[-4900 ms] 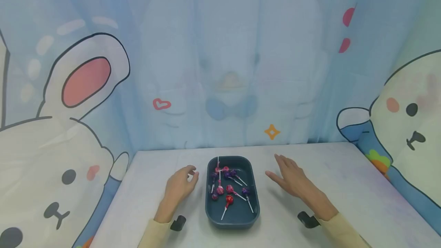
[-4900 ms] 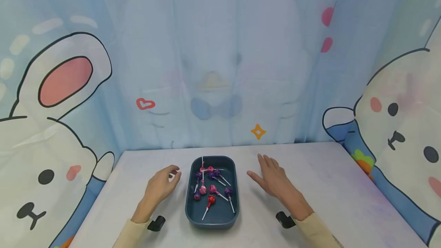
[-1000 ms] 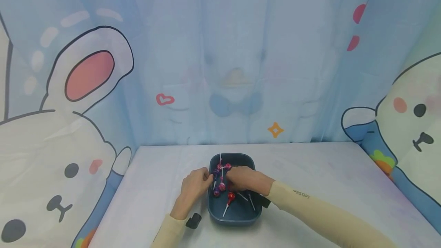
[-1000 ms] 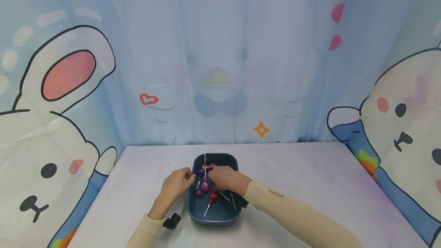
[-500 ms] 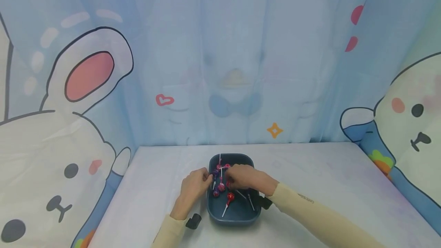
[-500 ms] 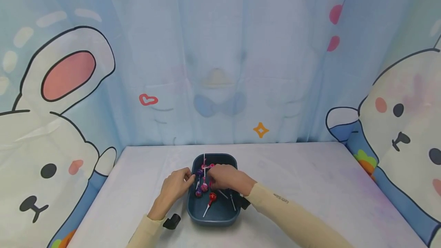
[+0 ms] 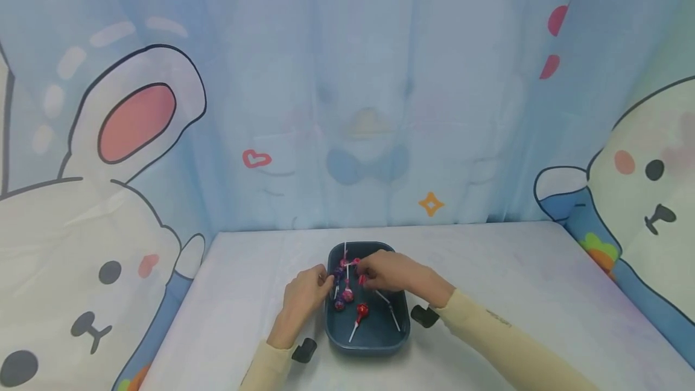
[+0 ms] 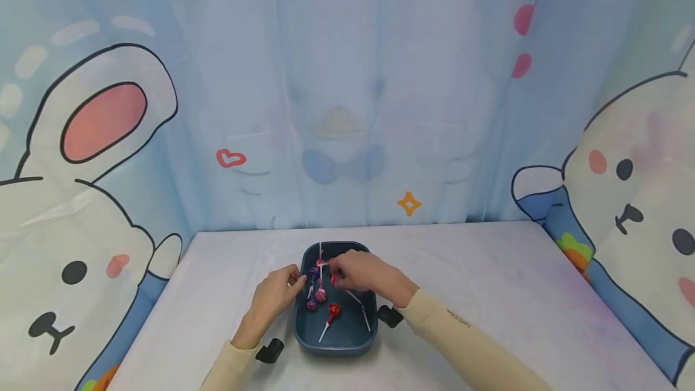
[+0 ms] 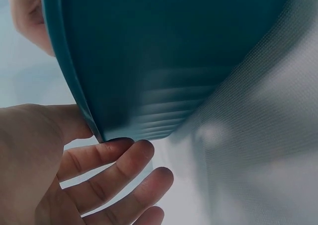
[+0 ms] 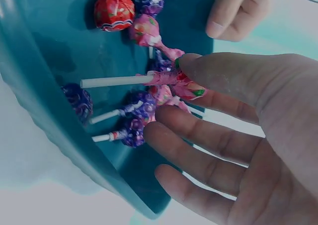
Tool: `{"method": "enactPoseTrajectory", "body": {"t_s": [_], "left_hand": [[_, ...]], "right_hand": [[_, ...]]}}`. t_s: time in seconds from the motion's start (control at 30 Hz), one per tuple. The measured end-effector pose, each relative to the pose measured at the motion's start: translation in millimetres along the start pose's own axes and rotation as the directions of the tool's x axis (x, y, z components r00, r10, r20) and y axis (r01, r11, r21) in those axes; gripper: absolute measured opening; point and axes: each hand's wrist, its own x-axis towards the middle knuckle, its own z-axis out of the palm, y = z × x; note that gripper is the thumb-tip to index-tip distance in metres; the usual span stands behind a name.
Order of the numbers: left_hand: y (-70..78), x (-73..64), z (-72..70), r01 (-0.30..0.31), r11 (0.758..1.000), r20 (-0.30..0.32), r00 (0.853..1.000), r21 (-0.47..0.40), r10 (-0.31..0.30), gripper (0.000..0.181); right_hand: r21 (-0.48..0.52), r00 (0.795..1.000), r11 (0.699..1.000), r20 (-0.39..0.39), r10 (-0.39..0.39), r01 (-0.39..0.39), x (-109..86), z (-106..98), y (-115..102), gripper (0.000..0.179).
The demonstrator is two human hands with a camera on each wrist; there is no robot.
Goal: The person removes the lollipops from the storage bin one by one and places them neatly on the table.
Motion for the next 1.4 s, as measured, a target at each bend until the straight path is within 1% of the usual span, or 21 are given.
{"method": "enactPoseTrajectory", "body": {"t_s": [0.2,0.27,0.43,0.57,0.83,1.03,1.1,1.23,1.3,1.4], "left_hand": [[1.4,-0.5,-0.7,0.009,1.000,0.007,1.000,-0.012,-0.009,0.020],[1.6,-0.2,-0.1,0.018,1.000,0.013,1.000,-0.016,-0.018,0.020],[1.6,-0.2,2.1,0.039,0.999,0.020,0.999,-0.010,-0.039,0.020],[2.1,-0.4,2.9,0.043,0.999,0.025,0.999,-0.015,-0.043,0.020],[2.8,-1.6,2.6,0.043,0.999,0.011,0.999,-0.016,-0.043,0.019],[1.2,-2.5,4.2,0.036,0.999,0.007,0.999,-0.020,-0.036,0.019],[1.0,-2.9,4.6,0.041,0.999,0.010,0.999,-0.017,-0.041,0.020],[1.0,-3.2,4.8,0.046,0.999,0.012,0.999,-0.011,-0.046,0.020],[1.2,-3.0,4.5,0.048,0.999,0.010,0.999,-0.013,-0.048,0.020],[1.1,-3.0,4.8,0.044,0.999,0.005,0.999,-0.013,-0.044,0.020]], "right_hand": [[0.001,1.000,1.000,-0.025,0.013,-0.013,-7.3,-9.3,5.3,0.033],[0.011,0.999,1.000,-0.043,0.006,-0.006,-9.7,-12.8,8.5,0.032],[0.034,0.993,0.999,-0.116,-0.028,0.032,-14.9,-21.5,20.6,0.026],[0.040,0.990,0.999,-0.142,-0.021,0.027,-19.8,-26.5,31.3,0.023],[0.125,0.988,0.992,-0.152,0.039,-0.020,-32.7,-32.6,46.1,0.022],[0.165,0.986,0.985,-0.153,0.068,-0.042,-42.2,-32.0,56.9,0.021],[0.169,0.985,0.984,-0.154,0.079,-0.053,-44.6,-30.5,61.8,0.020],[0.180,0.979,0.977,-0.146,0.142,-0.115,-48.1,-24.6,72.5,0.019],[0.188,0.976,0.973,-0.143,0.162,-0.134,-50.0,-20.1,78.0,0.018],[0.201,0.973,0.964,-0.116,0.197,-0.171,-53.5,-10.8,85.6,0.018]]}}
